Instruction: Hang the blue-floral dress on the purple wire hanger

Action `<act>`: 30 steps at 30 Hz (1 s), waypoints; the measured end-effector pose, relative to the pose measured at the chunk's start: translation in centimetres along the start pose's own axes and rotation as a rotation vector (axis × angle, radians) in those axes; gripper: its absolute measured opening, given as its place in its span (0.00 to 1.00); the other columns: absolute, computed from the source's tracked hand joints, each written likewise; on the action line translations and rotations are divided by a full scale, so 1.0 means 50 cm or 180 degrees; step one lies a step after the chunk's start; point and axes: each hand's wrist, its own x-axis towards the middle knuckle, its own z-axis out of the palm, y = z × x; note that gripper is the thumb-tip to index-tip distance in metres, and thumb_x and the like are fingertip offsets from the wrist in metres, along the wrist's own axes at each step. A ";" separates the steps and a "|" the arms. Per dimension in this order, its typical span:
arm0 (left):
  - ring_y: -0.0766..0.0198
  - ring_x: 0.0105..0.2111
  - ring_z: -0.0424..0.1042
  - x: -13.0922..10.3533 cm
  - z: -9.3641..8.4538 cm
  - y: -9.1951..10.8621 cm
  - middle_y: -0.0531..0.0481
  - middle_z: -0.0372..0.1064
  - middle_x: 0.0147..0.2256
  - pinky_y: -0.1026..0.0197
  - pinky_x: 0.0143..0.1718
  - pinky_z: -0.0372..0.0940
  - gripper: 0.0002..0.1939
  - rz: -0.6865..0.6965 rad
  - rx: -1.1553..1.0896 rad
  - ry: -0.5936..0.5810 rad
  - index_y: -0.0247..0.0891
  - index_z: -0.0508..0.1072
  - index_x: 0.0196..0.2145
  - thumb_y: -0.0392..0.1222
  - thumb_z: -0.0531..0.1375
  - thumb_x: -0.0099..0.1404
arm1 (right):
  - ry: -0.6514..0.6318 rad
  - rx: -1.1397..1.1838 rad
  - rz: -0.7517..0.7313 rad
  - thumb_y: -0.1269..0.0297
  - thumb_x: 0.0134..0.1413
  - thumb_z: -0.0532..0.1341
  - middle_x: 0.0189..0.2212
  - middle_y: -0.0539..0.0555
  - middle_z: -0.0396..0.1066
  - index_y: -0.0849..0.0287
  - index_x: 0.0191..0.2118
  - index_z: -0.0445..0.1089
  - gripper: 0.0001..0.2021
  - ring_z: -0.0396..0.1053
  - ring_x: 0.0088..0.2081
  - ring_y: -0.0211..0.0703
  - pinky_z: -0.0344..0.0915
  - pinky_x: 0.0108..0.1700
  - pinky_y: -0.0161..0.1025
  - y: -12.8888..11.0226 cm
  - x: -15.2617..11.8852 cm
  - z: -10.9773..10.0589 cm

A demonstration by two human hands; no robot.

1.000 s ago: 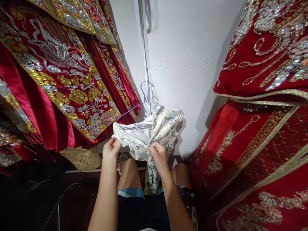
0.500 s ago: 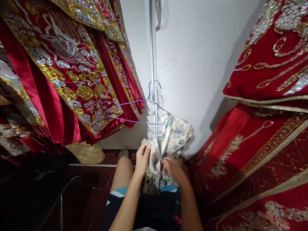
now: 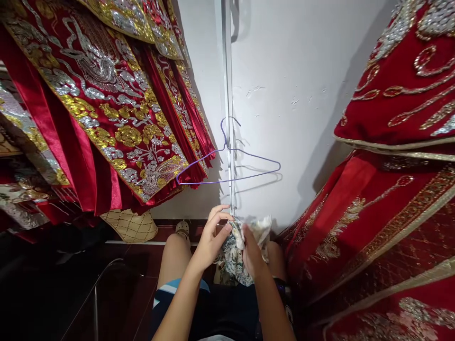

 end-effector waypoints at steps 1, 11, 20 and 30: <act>0.51 0.63 0.60 0.000 -0.009 -0.008 0.41 0.62 0.59 0.49 0.65 0.53 0.18 -0.0028 -0.0256 -0.0150 0.44 0.71 0.50 0.57 0.53 0.73 | -0.0111 0.0267 0.0208 0.32 0.53 0.57 0.28 0.57 0.75 0.54 0.37 0.76 0.28 0.75 0.36 0.54 0.72 0.38 0.47 -0.004 -0.004 0.005; 0.64 0.27 0.63 -0.048 -0.124 -0.093 0.53 0.68 0.25 0.64 0.31 0.60 0.23 -0.0769 0.0948 -0.1384 0.35 0.74 0.29 0.60 0.60 0.66 | -0.0756 -0.0926 0.0314 0.61 0.36 0.73 0.22 0.52 0.72 0.61 0.25 0.73 0.12 0.68 0.25 0.43 0.63 0.26 0.37 -0.153 0.085 -0.085; 0.45 0.49 0.74 0.025 -0.324 -0.060 0.40 0.77 0.48 0.44 0.61 0.57 0.18 -0.0535 0.2849 -0.0698 0.38 0.77 0.28 0.53 0.57 0.67 | -0.0205 -0.1756 -0.1295 0.68 0.42 0.65 0.56 0.57 0.73 0.55 0.51 0.76 0.25 0.68 0.58 0.54 0.63 0.59 0.46 -0.173 0.282 -0.100; 0.45 0.53 0.73 0.083 -0.322 -0.021 0.39 0.76 0.50 0.49 0.56 0.65 0.23 -0.0273 0.2303 -0.0181 0.37 0.77 0.26 0.52 0.51 0.68 | 0.0241 -0.1920 -0.1157 0.61 0.42 0.62 0.20 0.50 0.68 0.58 0.21 0.69 0.07 0.66 0.28 0.45 0.64 0.33 0.40 -0.141 0.318 -0.135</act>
